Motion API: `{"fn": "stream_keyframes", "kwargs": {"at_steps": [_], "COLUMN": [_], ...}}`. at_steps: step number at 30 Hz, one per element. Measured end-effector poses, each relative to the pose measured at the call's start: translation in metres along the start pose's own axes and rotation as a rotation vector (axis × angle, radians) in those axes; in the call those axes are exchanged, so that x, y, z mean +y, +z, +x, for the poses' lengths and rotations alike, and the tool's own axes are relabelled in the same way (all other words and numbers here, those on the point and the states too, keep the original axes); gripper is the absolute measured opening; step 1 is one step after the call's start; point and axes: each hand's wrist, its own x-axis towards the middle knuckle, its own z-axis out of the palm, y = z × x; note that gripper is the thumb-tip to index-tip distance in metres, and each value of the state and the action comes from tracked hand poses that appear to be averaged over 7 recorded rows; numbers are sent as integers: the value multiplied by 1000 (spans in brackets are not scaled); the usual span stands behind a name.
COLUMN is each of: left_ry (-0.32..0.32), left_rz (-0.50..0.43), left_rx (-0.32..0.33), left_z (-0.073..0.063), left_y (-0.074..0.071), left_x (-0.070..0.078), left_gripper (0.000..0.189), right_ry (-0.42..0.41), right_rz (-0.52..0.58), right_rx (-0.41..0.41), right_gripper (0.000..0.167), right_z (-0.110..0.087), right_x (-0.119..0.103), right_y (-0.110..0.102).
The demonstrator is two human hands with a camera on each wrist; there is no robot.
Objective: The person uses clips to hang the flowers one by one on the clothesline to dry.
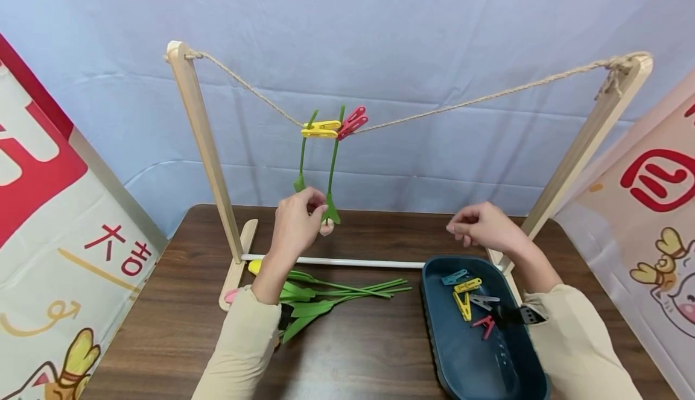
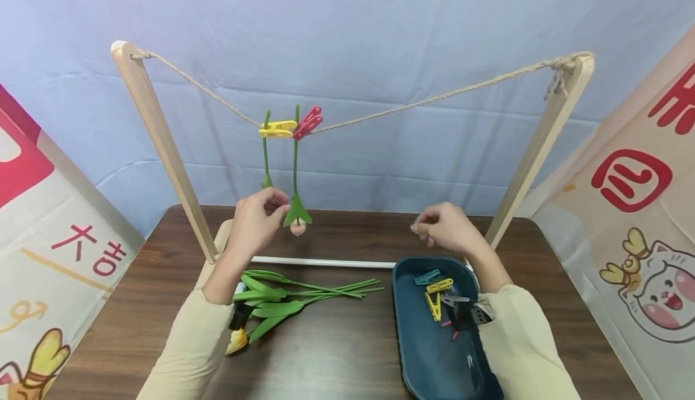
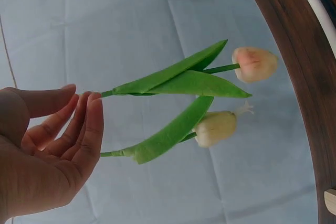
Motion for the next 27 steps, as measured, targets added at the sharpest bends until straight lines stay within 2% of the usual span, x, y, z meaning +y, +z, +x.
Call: {"fn": "stream_keyframes", "kwargs": {"at_steps": [8, 13, 19, 27], "left_ry": [4, 1, -8, 5], "left_rz": [-16, -23, -41, -20], "left_rx": [-1, -10, -27, -53], "left_z": [-3, -4, -6, -8], "left_y": [2, 4, 6, 11], "left_x": [1, 0, 2, 4], "left_gripper": [5, 4, 4, 5], "right_ry": [97, 125, 170, 193], "right_rz": [168, 193, 186, 178], "right_rx": [-161, -218, -204, -210], "right_gripper": [16, 17, 18, 19], "right_z": [-8, -16, -22, -23], "right_x": [75, 107, 125, 126], "right_y": [29, 48, 61, 67]}}
